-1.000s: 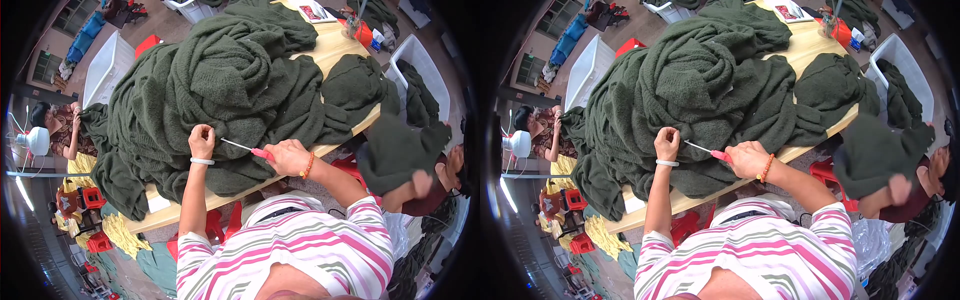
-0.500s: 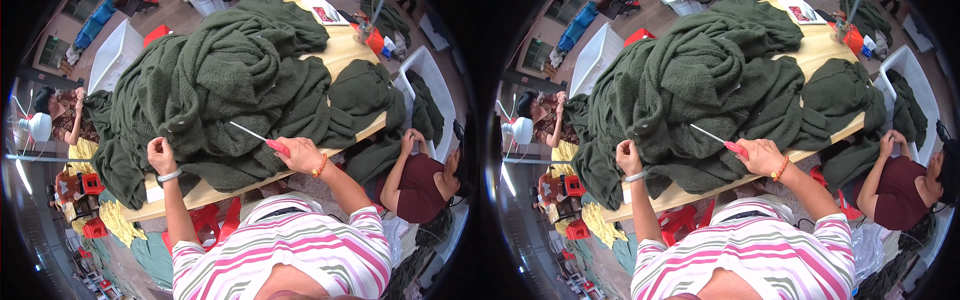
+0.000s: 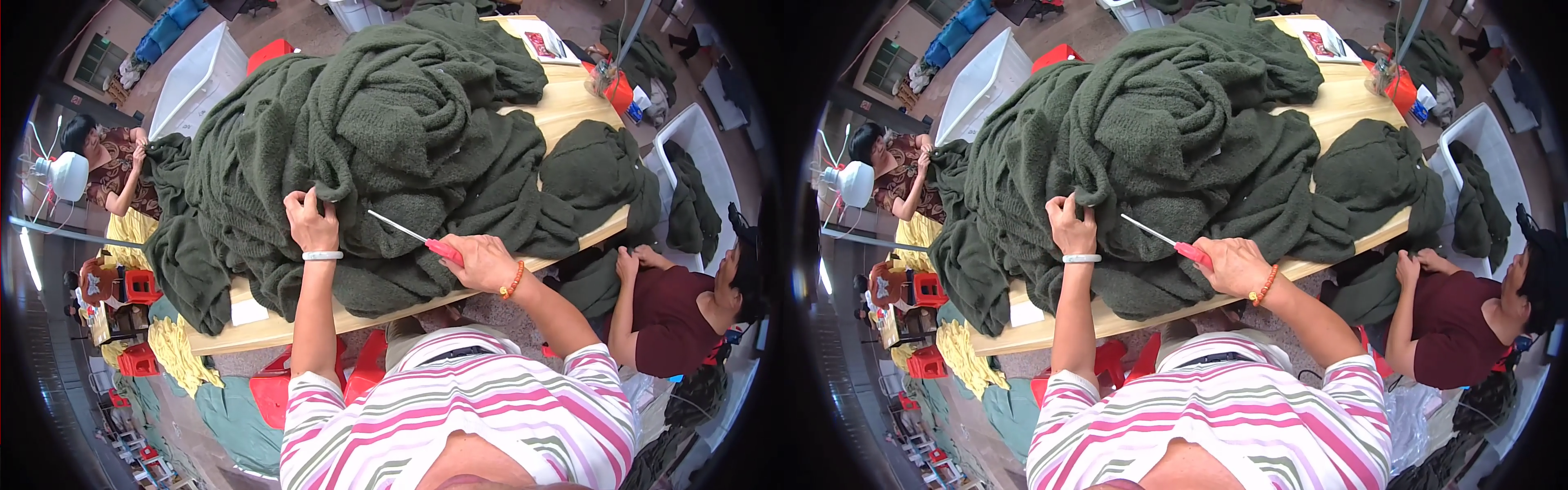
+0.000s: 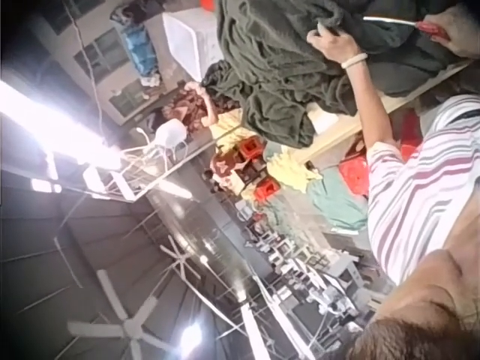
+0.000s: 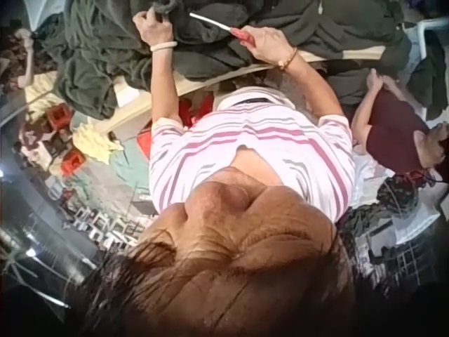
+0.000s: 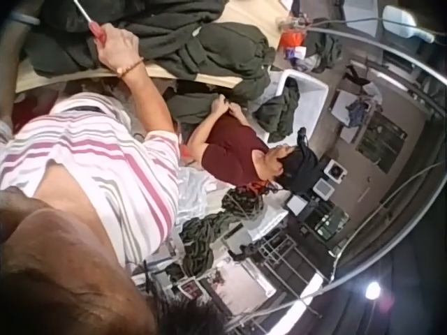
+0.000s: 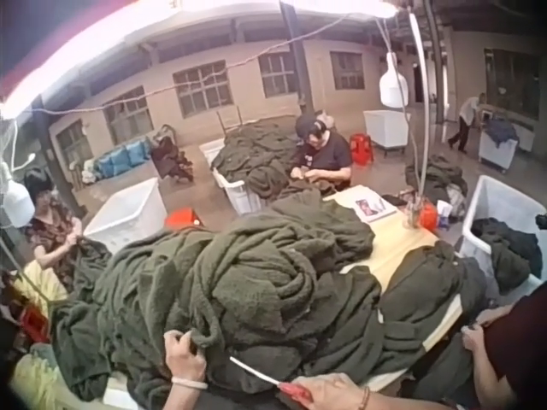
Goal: Trimming loose threads from green fabric garments using scissors at a workbench in a factory setting.
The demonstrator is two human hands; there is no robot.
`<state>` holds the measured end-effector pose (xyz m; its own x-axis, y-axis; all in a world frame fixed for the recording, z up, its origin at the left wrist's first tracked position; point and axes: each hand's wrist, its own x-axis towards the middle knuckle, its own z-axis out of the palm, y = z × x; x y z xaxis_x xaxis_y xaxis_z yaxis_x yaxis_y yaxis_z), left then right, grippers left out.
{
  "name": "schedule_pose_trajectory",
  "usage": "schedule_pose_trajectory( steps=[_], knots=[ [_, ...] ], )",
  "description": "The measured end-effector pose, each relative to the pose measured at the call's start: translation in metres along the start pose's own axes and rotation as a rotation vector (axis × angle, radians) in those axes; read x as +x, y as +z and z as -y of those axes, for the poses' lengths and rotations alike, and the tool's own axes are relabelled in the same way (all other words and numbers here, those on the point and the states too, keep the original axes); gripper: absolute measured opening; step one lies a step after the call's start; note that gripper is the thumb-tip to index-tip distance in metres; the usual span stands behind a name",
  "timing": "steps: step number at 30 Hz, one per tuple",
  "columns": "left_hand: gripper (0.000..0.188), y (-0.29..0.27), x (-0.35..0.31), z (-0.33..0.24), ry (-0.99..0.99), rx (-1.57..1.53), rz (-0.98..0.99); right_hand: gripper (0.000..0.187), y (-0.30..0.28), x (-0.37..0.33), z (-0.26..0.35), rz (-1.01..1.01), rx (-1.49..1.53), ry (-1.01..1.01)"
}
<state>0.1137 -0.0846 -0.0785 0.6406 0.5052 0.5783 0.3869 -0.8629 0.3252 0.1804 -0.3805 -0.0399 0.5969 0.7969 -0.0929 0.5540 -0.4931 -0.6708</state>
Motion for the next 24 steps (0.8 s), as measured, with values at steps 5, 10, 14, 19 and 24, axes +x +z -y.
schedule_pose_trajectory(
  steps=[5, 10, 14, 19, 24],
  knots=[
    [0.029, 0.008, 0.013, 0.003, 0.039, -0.073, 0.059, 0.02, -0.001, 0.016, 0.016, 0.026, -0.105, -0.016],
    [0.006, 0.011, 0.007, 0.014, -0.116, -0.664, 0.188, 0.026, -0.002, 0.029, 0.029, 0.059, -0.151, -0.03],
    [0.012, 0.004, -0.003, 0.014, -0.284, -0.999, 0.303, 0.023, -0.01, 0.036, 0.04, 0.086, -0.155, 0.043],
    [0.016, 0.004, -0.009, 0.026, -0.414, -1.096, 0.338, 0.022, -0.01, 0.037, 0.045, 0.1, -0.171, -0.01],
    [0.022, -0.001, -0.008, 0.019, -0.452, -1.078, 0.305, 0.024, -0.013, 0.036, 0.043, 0.191, -0.135, -0.025]
  ],
)
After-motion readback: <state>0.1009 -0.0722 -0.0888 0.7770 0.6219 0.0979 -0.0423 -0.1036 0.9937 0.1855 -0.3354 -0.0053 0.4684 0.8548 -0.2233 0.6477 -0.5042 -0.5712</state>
